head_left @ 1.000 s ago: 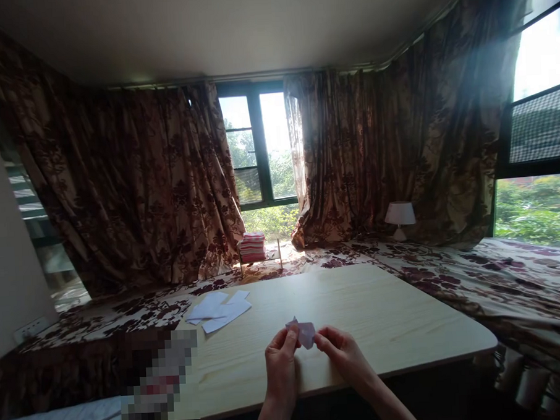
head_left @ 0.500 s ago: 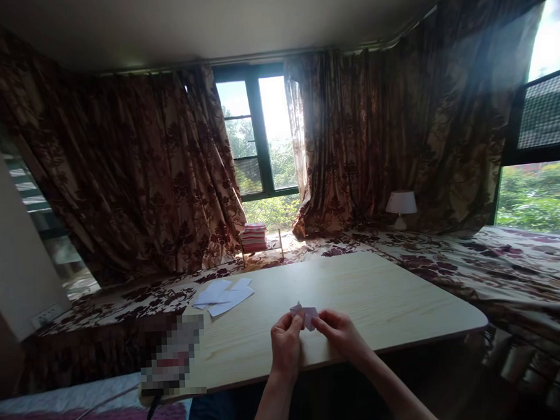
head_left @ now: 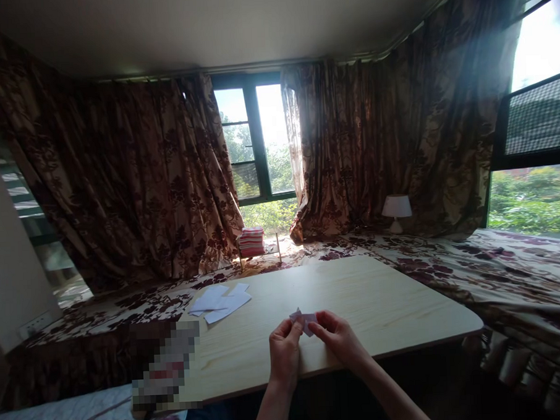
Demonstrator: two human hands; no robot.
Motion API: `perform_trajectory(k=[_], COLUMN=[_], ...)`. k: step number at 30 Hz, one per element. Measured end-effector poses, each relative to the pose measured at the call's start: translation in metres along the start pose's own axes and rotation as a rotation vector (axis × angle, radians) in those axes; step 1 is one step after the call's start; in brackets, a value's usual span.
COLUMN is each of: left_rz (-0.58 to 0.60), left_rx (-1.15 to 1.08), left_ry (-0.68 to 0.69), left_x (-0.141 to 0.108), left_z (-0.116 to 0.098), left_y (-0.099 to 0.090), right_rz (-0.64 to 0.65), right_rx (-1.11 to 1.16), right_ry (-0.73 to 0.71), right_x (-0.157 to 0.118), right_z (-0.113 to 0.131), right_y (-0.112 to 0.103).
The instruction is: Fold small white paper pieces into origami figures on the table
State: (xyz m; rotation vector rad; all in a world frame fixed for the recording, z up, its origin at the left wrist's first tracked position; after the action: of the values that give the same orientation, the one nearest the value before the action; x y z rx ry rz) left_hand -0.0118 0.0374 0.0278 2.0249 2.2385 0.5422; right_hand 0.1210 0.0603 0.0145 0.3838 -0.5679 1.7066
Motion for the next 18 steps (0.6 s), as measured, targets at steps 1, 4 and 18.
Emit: perform_trajectory(k=[1,4,18], left_rz=[0.013,0.044,-0.036], left_rx=[0.001,0.002,-0.061], left_ry=[0.0,-0.005,-0.038], left_x=[0.0,0.0004,0.0043], left_z=[0.0003,0.0015,0.008], left_y=[0.0008,0.0026,-0.0058], right_rz=[0.002,0.014,-0.062], right_rx=[-0.005,-0.017,-0.013], right_ry=[0.0,0.009,0.058], right_x=[-0.0002,-0.0005,-0.0034], right_z=[-0.001,-0.005,-0.0076], right_y=[-0.0002,-0.0006,-0.0078])
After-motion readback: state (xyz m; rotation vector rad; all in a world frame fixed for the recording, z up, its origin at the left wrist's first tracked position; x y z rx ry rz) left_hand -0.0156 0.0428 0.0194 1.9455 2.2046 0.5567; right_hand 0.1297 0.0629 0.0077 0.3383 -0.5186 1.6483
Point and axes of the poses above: each hand's wrist, its own x-axis towards the middle knuckle, its own y-axis out of the palm, z = x × y, the point moved 5 cm from there along x, towards the middle knuckle, and after that the axes turned 5 degrees about -y, right-handed, at the moved point
